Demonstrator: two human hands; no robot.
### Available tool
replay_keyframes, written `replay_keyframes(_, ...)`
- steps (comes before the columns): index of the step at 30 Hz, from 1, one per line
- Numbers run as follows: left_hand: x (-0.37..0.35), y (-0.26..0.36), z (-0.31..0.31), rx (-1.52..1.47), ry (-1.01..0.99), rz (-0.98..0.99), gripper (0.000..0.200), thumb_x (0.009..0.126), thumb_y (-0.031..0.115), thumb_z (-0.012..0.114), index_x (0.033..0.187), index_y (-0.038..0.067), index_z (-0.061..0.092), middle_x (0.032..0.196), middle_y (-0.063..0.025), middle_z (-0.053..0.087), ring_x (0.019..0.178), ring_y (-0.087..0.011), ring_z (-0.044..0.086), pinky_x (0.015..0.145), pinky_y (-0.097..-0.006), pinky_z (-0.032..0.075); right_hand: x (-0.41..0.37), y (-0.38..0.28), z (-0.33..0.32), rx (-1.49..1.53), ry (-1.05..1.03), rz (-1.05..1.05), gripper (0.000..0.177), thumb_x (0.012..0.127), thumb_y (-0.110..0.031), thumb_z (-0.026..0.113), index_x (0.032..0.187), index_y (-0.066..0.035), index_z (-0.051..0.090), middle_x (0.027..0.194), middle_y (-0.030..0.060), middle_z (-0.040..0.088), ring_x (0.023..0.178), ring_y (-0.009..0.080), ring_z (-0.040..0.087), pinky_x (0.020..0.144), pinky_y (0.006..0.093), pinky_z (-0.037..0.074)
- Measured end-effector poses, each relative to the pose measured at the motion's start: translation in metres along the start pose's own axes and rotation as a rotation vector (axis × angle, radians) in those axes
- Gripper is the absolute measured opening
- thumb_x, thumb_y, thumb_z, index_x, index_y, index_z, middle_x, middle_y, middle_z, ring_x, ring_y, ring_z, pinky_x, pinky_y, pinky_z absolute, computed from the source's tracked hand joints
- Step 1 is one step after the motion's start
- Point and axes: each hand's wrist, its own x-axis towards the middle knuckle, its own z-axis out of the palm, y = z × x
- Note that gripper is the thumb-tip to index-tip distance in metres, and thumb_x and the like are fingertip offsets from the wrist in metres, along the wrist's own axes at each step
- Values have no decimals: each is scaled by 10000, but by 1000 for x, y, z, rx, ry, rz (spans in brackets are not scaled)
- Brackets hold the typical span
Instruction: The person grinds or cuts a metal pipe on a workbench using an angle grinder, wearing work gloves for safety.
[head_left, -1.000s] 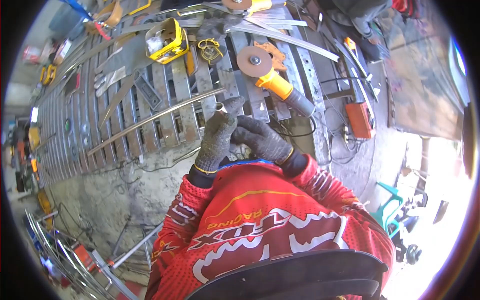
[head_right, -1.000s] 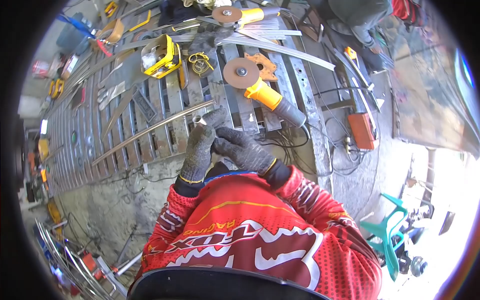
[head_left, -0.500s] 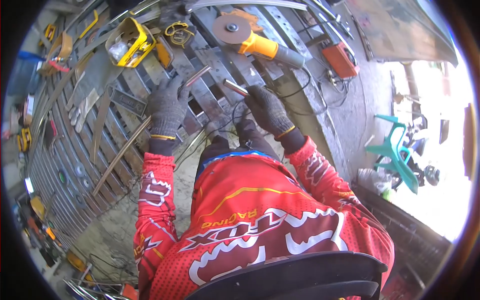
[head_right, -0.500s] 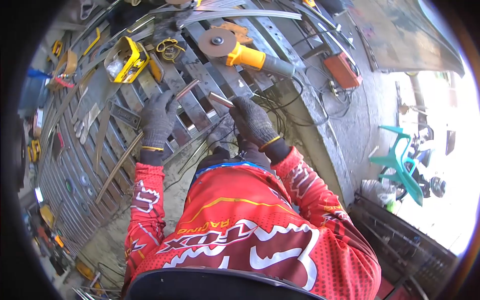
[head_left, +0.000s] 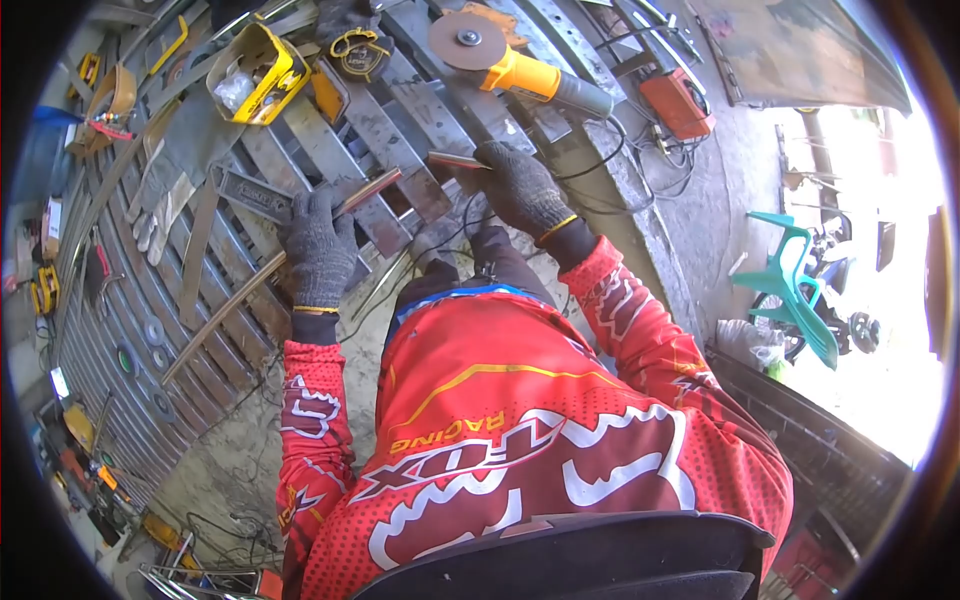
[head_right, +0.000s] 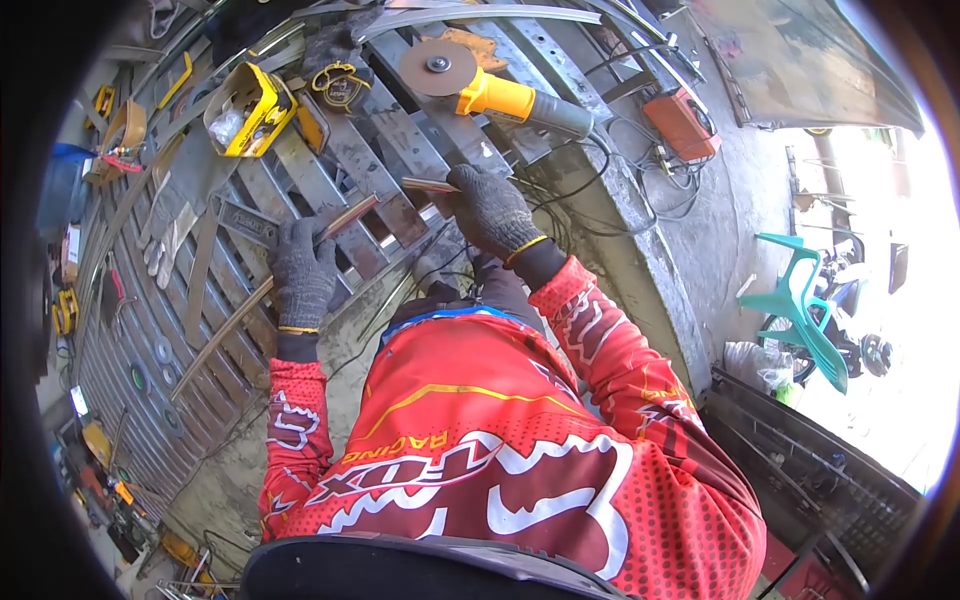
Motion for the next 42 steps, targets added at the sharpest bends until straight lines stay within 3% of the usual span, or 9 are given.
replay_keyframes(3, 0, -1, -4, -47, -6, -25, 275, 825, 119, 741, 1076, 97, 631, 1026, -142, 604, 994, -372, 609, 850, -490, 489, 5, -7, 4, -11, -4, -29, 250, 923, -287, 657, 997, -48, 652, 961, 220, 677, 947, 436, 658, 808, 527, 512)
replay_keyframes(5, 2, 6, -9, -125, 14, 13, 166, 883, 220, 681, 998, 129, 605, 1027, -117, 600, 1009, -367, 581, 900, -509, 445, 8, -6, 6, -27, -3, -40, 261, 926, -301, 662, 989, -48, 655, 954, 222, 678, 939, 437, 660, 803, 530, 511)
replay_keyframes(8, 4, 3, -2, -61, 64, 129, 126, 919, 208, 635, 1004, 119, 610, 1017, -120, 623, 1016, -371, 583, 915, -502, 438, 8, -4, 7, -47, 26, -70, 248, 903, -294, 684, 994, -63, 674, 960, 205, 667, 950, 429, 651, 802, 528, 508)
replay_keyframes(11, 4, 4, -3, -22, 41, 89, 188, 907, 140, 643, 1094, 130, 659, 1046, -114, 661, 1036, -364, 601, 946, -483, 447, 10, -5, 7, -197, 102, -173, 216, 871, -270, 705, 1000, -97, 699, 979, 178, 646, 981, 411, 636, 817, 522, 505)
replay_keyframes(18, 6, 10, -1, -21, 56, 68, 177, 894, 165, 657, 1065, 121, 660, 1044, -106, 668, 1055, -354, 603, 959, -487, 439, 19, -6, 20, -272, 133, -225, 202, 838, -227, 711, 1023, -148, 723, 1000, 146, 628, 998, 372, 608, 847, 502, 490)
replay_keyframes(23, 7, 8, 4, -49, 137, 134, 119, 896, 171, 638, 1001, 117, 627, 975, -120, 636, 975, -360, 590, 902, -496, 445, 20, -13, 23, -256, 139, -257, 150, 845, -162, 689, 990, -142, 722, 991, 155, 632, 948, 403, 615, 801, 523, 488)
replay_keyframes(27, 8, 9, 4, -80, 142, 118, 113, 887, 165, 646, 991, 123, 633, 976, -115, 637, 971, -362, 591, 907, -492, 443, 21, -12, 24, -212, 84, -254, 190, 858, -216, 696, 1041, -200, 743, 962, 107, 620, 936, 341, 629, 801, 484, 500)
replay_keyframes(41, 25, 34, 16, -16, 29, 62, 164, 839, 225, 704, 972, 152, 641, 992, -82, 620, 980, -332, 605, 837, -495, 446, 30, -7, 15, -85, 22, -299, 215, 852, -166, 662, 1022, -228, 778, 862, 108, 640, 858, 328, 644, 747, 467, 506)
replay_keyframes(42, 26, 33, 16, -16, 28, 64, 164, 839, 225, 704, 972, 152, 641, 992, -82, 620, 980, -332, 605, 837, -495, 446, 31, -7, 13, -81, 18, -331, 264, 830, -104, 651, 1049, -190, 772, 840, 127, 635, 828, 342, 640, 730, 474, 500)
